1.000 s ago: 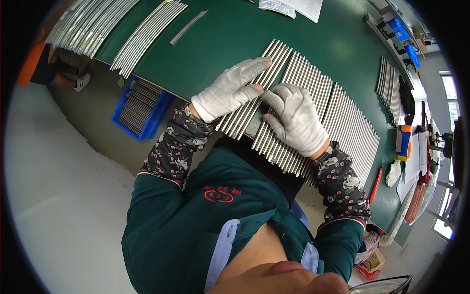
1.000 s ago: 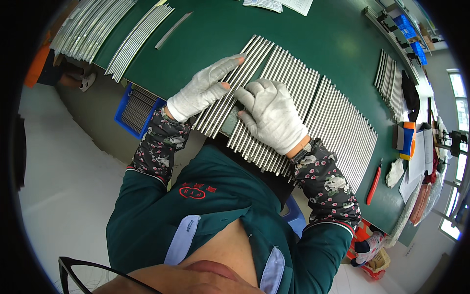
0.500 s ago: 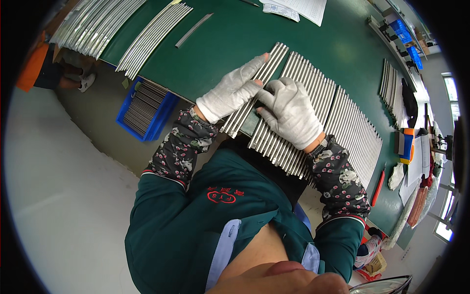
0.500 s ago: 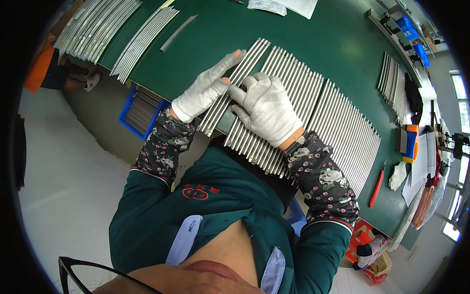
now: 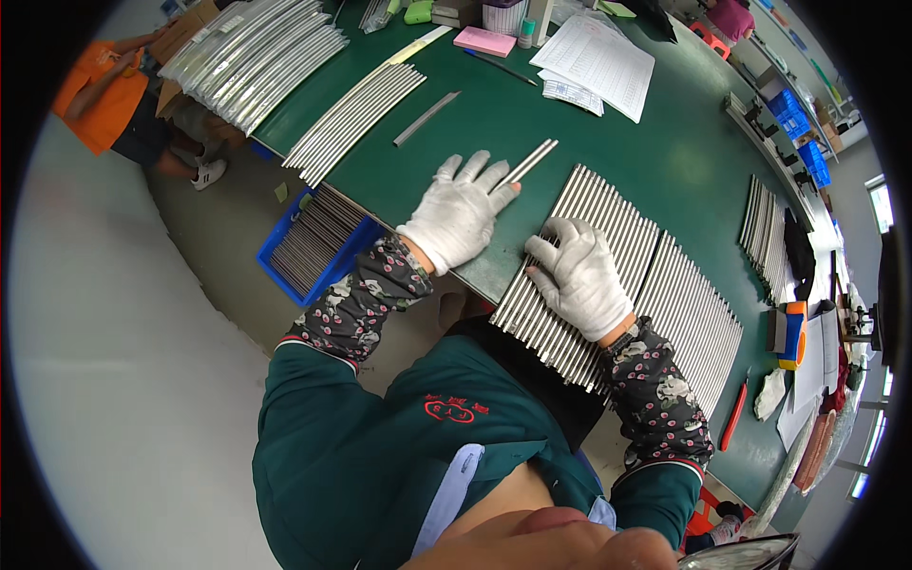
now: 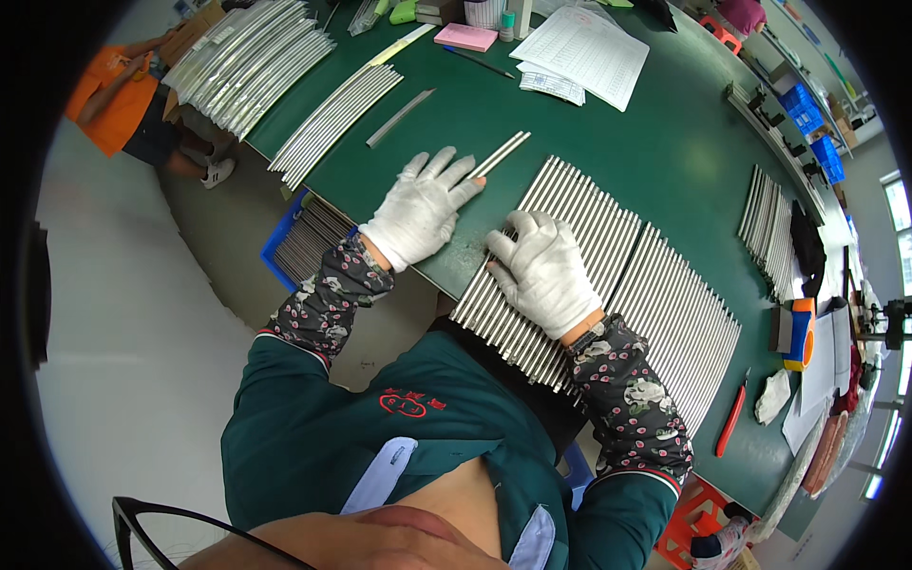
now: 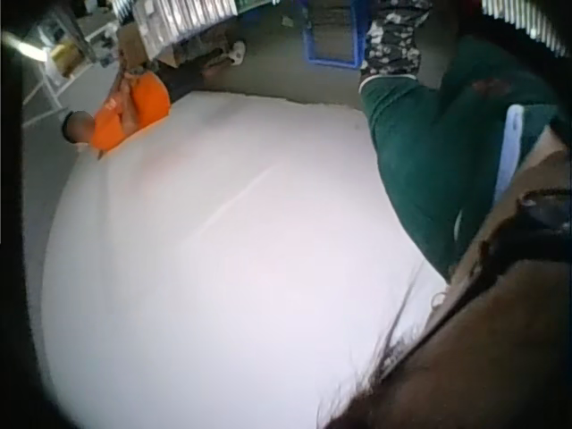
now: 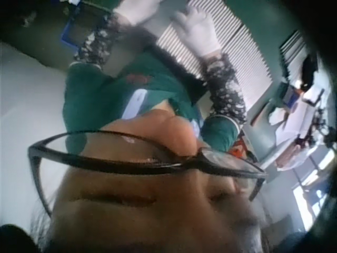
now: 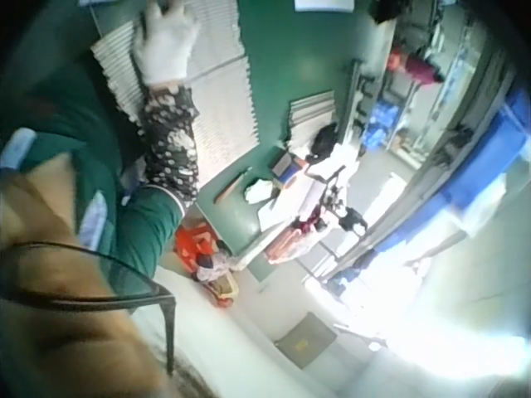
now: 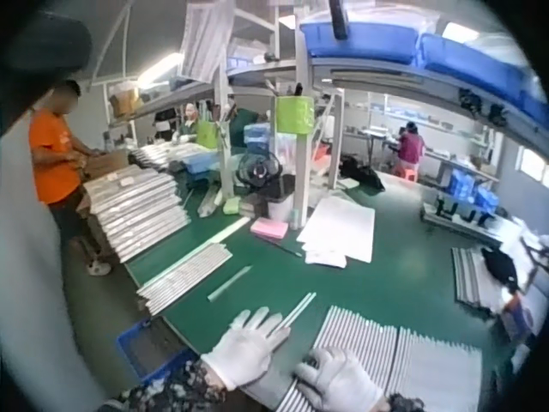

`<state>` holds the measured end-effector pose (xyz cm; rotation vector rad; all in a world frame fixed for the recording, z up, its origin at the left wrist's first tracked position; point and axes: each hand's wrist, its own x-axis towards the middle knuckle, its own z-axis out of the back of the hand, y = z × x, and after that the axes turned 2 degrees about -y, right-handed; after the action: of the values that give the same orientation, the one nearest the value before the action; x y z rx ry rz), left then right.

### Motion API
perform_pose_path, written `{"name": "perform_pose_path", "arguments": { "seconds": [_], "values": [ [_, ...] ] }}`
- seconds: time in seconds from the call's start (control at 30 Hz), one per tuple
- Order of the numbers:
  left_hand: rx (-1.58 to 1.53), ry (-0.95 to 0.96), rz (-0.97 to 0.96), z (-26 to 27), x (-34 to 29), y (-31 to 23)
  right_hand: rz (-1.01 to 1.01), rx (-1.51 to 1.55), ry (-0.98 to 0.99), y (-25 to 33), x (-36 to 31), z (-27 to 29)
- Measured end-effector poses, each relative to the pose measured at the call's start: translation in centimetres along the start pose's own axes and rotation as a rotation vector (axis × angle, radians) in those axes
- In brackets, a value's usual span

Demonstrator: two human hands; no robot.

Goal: Sorting and aligning multiple thin metal rods on a workbench and bundling them together.

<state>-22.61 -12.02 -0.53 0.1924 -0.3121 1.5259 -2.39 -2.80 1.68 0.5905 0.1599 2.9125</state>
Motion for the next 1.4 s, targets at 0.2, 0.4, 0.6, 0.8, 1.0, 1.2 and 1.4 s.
{"name": "perform_pose_path", "arguments": {
  "seconds": [0.2, 0.4, 0.6, 0.8, 1.0, 1.2, 1.4],
  "values": [
    [0.093, -0.079, 0.197, -0.4, 0.1, 6.5, -0.003, 0.019, -0.005, -0.3, -0.7, 1.1],
    [-0.071, -0.349, 0.208, 0.1, 1.8, 12.5, 0.036, -0.001, -0.026, -0.9, -1.2, 1.5],
    [-0.015, -0.096, 0.539, -0.7, 5.1, 14.3, 0.015, -0.044, -0.095, -1.9, -4.8, 3.8],
    [0.141, -0.042, 0.797, -0.9, 5.6, 8.8, 0.019, -0.104, 0.012, -4.0, -14.3, 4.9],
    [0.272, 0.085, 0.855, 1.0, 7.4, 9.3, -0.116, -0.216, -0.224, -3.2, -20.7, 8.3],
    [0.340, 0.117, 0.805, -1.4, 7.1, 13.4, -0.404, -0.245, -0.329, -3.3, -26.6, 10.3],
    [0.317, -0.255, 0.665, 0.5, 6.2, 9.2, -0.687, -0.495, -0.408, -5.2, -33.1, 10.9]
  ]
}}
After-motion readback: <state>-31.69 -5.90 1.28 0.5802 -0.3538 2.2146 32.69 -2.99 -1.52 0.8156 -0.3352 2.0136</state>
